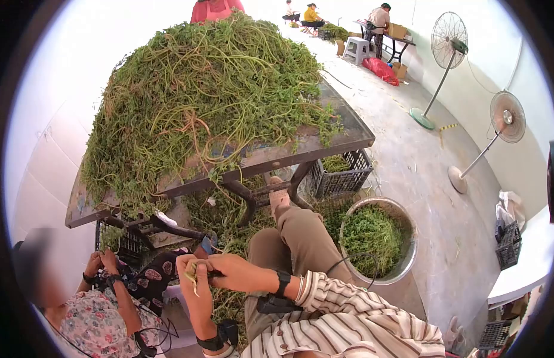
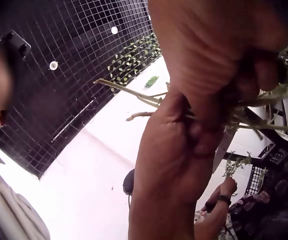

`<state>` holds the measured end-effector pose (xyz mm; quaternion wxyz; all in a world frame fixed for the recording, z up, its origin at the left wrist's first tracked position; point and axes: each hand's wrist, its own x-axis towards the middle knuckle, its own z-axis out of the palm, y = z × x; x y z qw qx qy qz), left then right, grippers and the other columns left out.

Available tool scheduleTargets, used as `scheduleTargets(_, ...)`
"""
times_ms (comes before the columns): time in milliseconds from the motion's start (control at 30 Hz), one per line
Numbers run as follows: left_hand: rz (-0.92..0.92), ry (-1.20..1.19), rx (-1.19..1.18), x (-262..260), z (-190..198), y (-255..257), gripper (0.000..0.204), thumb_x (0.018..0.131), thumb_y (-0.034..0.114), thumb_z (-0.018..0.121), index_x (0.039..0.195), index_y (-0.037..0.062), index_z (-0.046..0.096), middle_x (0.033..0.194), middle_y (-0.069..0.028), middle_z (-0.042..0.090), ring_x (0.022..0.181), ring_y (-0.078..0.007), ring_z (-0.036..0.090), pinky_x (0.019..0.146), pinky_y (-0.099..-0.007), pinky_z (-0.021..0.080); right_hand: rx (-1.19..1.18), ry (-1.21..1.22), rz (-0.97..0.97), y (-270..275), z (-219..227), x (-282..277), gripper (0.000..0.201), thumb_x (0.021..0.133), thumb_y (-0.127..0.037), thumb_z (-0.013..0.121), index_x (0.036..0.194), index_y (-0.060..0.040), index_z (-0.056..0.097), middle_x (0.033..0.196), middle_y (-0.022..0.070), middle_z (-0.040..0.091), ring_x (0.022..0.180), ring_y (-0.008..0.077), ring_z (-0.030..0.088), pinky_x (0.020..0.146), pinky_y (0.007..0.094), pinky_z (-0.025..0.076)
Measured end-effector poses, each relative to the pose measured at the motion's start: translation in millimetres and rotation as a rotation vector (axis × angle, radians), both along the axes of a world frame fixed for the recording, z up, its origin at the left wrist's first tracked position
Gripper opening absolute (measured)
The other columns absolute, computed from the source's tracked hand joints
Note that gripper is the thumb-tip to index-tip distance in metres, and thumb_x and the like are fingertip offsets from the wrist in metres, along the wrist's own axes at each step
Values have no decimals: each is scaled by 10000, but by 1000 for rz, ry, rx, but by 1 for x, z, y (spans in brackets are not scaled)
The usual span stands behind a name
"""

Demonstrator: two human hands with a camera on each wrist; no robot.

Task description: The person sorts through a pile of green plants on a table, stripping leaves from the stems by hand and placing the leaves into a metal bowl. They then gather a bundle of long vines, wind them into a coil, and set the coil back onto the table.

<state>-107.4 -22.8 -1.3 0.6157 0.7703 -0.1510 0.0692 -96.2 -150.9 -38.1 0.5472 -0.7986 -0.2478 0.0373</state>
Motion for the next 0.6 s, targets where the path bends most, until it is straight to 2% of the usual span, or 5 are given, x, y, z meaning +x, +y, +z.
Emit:
scheduleTargets(133, 10, 46, -28, 0, -9, 3, 272, 909, 266, 495, 886, 4, 425, 815, -26, 378, 718, -117, 405, 656, -245, 351, 124, -74, -43, 2, 1, -6, 248, 732, -102, 587, 947, -2, 513, 854, 180, 563, 778, 358, 530, 676, 403, 411)
scheduleTargets(333, 43, 5, 64, -2, -4, 4, 327, 901, 317, 498, 866, 0, 426, 826, -37, 374, 732, -141, 401, 680, -266, 357, 67, 41, 127, 4, -2, 0, 202, 751, -86, 560, 936, -12, 526, 799, 195, 571, 737, 380, 532, 654, 413, 418)
scheduleTargets(400, 44, -37, 137, -4, -2, 5, 336, 900, 325, 495, 858, -2, 432, 840, -45, 374, 748, -149, 401, 686, -273, 357, 137, -52, 109, 6, -2, -2, 187, 749, -89, 561, 889, 32, 535, 721, 207, 561, 672, 375, 532, 613, 421, 411)
scheduleTargets(500, 38, 22, 70, -6, 3, 0, 338, 895, 330, 499, 874, -6, 466, 879, -60, 381, 791, -163, 401, 696, -284, 361, 180, -128, 34, 6, -2, -5, 158, 769, -91, 542, 865, 34, 525, 712, 210, 550, 657, 376, 530, 602, 422, 410)
scheduleTargets(600, 37, -146, 231, -3, 7, -6, 349, 887, 340, 509, 969, 0, 511, 948, -65, 390, 802, -161, 402, 696, -280, 364, 85, -148, -56, 1, 3, -3, 128, 790, -87, 522, 855, 23, 511, 723, 213, 541, 666, 375, 531, 593, 418, 410)
